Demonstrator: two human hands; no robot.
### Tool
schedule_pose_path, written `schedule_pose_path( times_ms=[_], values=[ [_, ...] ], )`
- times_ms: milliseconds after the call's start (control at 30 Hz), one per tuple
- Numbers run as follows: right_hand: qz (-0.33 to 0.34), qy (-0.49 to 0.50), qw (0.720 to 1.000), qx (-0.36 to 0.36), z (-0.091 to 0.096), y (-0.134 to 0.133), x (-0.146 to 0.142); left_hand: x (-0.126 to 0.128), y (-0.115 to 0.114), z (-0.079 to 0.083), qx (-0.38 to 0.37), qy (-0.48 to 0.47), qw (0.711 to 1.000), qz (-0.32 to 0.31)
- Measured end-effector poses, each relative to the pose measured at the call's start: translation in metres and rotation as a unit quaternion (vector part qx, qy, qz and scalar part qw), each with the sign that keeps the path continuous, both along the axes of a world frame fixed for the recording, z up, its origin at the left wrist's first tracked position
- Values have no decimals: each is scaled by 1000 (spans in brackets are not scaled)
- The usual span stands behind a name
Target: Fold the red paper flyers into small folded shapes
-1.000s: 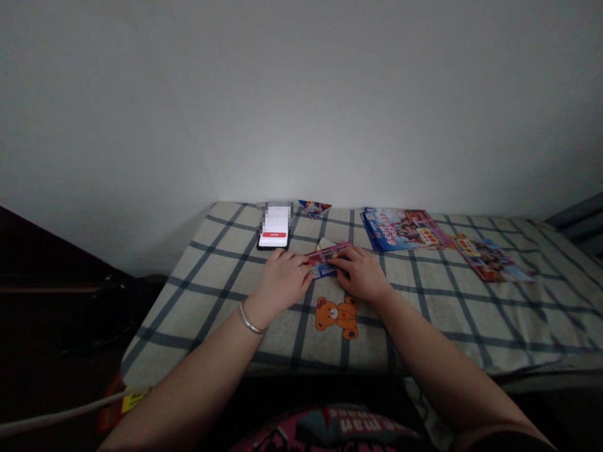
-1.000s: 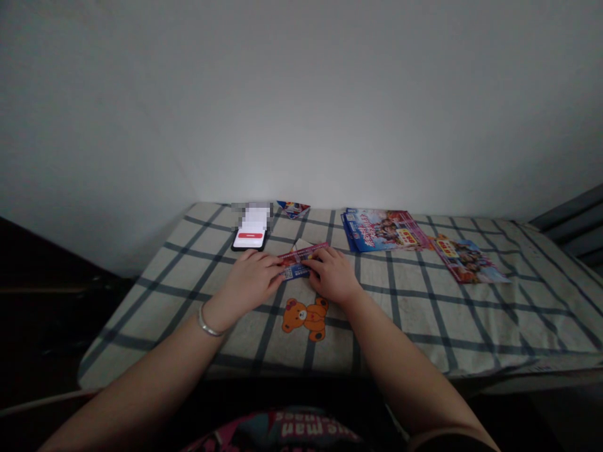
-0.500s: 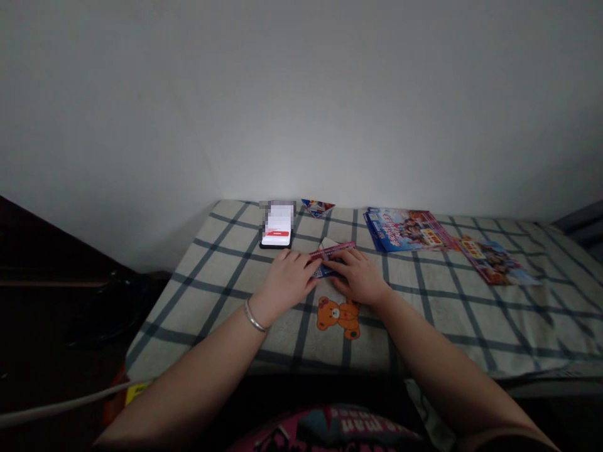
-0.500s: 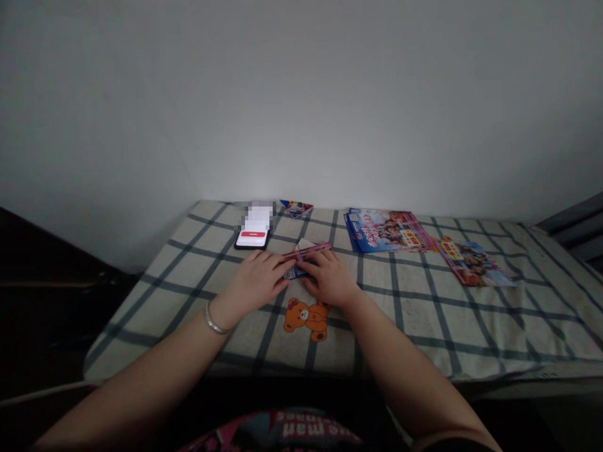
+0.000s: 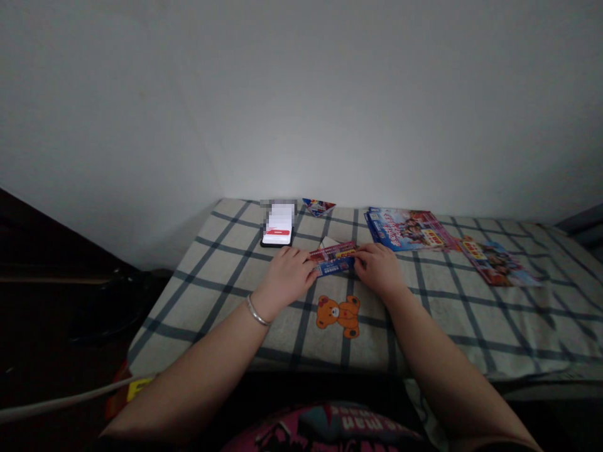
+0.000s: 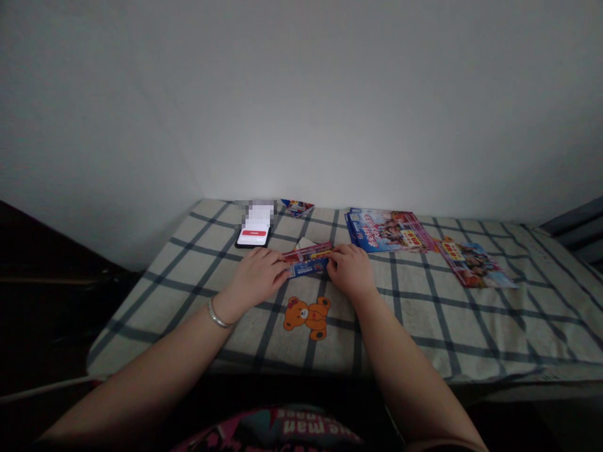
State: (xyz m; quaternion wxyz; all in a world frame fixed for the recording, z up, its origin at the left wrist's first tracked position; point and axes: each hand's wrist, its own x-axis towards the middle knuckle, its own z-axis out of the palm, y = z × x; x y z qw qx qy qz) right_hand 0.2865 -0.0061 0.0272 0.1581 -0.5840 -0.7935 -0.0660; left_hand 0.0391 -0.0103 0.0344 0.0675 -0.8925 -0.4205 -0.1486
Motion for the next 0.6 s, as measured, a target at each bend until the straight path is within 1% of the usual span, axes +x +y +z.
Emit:
schedule_pose_path(
  times_ms=[167,267,367,467,600],
  values=[
    [-37,6,999,9,-2,1,9,-4,4,-2,-17,-21,999,30],
    [-44,32,998,28,-7,4,12,-5,4,-1,-19,-11,999,31],
    [-36,72,996,33,-13,9,15,-4,4,0,-3,6,1000,28],
    [-20,91,995,25,-17,12,16,-2,4,0,18,14,999,28],
    [12,110,994,12,-18,11,10,1,3,-2,9,-7,999,32]
  ],
)
